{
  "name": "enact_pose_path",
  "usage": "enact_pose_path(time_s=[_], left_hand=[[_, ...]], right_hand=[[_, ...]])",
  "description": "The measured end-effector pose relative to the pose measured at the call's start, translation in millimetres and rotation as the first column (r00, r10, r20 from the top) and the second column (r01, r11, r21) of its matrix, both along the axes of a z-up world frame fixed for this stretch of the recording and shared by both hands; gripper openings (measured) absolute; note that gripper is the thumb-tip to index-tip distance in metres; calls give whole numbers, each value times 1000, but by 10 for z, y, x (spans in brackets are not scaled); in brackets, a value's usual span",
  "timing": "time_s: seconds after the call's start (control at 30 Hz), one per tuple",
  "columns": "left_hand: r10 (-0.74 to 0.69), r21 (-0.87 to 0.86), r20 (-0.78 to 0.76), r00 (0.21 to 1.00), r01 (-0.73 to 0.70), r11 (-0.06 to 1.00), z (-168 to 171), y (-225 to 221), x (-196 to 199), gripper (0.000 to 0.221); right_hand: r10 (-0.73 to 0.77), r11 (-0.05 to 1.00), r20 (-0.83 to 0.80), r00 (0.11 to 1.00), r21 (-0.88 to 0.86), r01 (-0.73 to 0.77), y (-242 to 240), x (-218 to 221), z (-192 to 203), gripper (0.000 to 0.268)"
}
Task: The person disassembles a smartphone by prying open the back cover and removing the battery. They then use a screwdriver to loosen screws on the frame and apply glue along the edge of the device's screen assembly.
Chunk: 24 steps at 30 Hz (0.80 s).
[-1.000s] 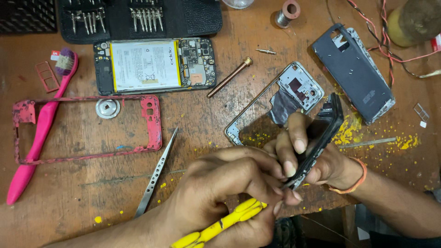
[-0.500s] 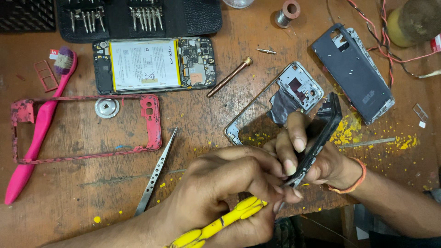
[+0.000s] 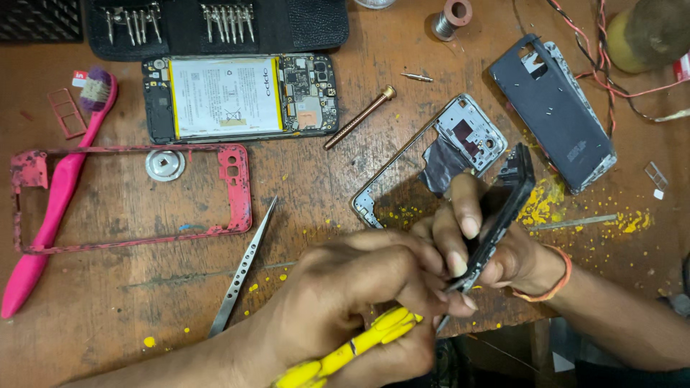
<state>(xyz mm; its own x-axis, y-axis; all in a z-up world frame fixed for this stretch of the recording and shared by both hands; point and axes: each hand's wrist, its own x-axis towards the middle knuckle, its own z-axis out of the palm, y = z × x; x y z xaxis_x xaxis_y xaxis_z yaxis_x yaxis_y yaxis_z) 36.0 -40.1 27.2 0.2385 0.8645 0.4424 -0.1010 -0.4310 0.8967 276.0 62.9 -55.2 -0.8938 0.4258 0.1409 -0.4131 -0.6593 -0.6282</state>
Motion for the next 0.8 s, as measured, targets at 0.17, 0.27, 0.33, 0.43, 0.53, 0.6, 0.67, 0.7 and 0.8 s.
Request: enact_pose_path(time_s=[0.17, 0.27, 0.33, 0.43, 0.53, 0.6, 0.67, 0.7, 0.8], left_hand=[[-25, 10, 16, 1000, 24, 1000, 27, -1, -23, 13], [-59, 19, 48, 997, 59, 998, 32, 13, -32, 12], [-50, 61, 23, 998, 49, 997, -22, 9, -5, 11], [-90, 176, -82, 993, 104, 979, -214, -33, 87, 7], [-101, 275, 14, 995, 93, 957, -493, -59, 305, 10], [-108, 360, 183, 977, 36, 932, -663, 38, 534, 15], [-142, 466, 402, 905, -69, 882, -794, 232, 837, 21], [-179, 524, 527, 831, -152, 838, -852, 350, 1009, 24], [-352, 625, 767, 536, -503, 597, -998, 741, 1599, 33]], right_hand=[[6, 1000, 2, 1000, 27, -6, 13, -20, -20, 40], [-7, 1000, -7, 1000, -20, 7, -29, -42, 31, 39], [8, 1000, -95, 995, -26, -11, -40, -108, 48, 38], [26, 996, -176, 984, -78, -41, -76, -159, 130, 34], [103, 989, -266, 958, -74, -127, -71, -189, 191, 23], [176, 977, -312, 934, -58, -204, -31, -210, 218, 12], [253, 954, -344, 904, -65, -292, 10, -257, 225, 9], [261, 951, -371, 891, -61, -304, 15, -293, 215, 10], [259, 947, -412, 874, -69, -314, 0, -355, 227, 10]])
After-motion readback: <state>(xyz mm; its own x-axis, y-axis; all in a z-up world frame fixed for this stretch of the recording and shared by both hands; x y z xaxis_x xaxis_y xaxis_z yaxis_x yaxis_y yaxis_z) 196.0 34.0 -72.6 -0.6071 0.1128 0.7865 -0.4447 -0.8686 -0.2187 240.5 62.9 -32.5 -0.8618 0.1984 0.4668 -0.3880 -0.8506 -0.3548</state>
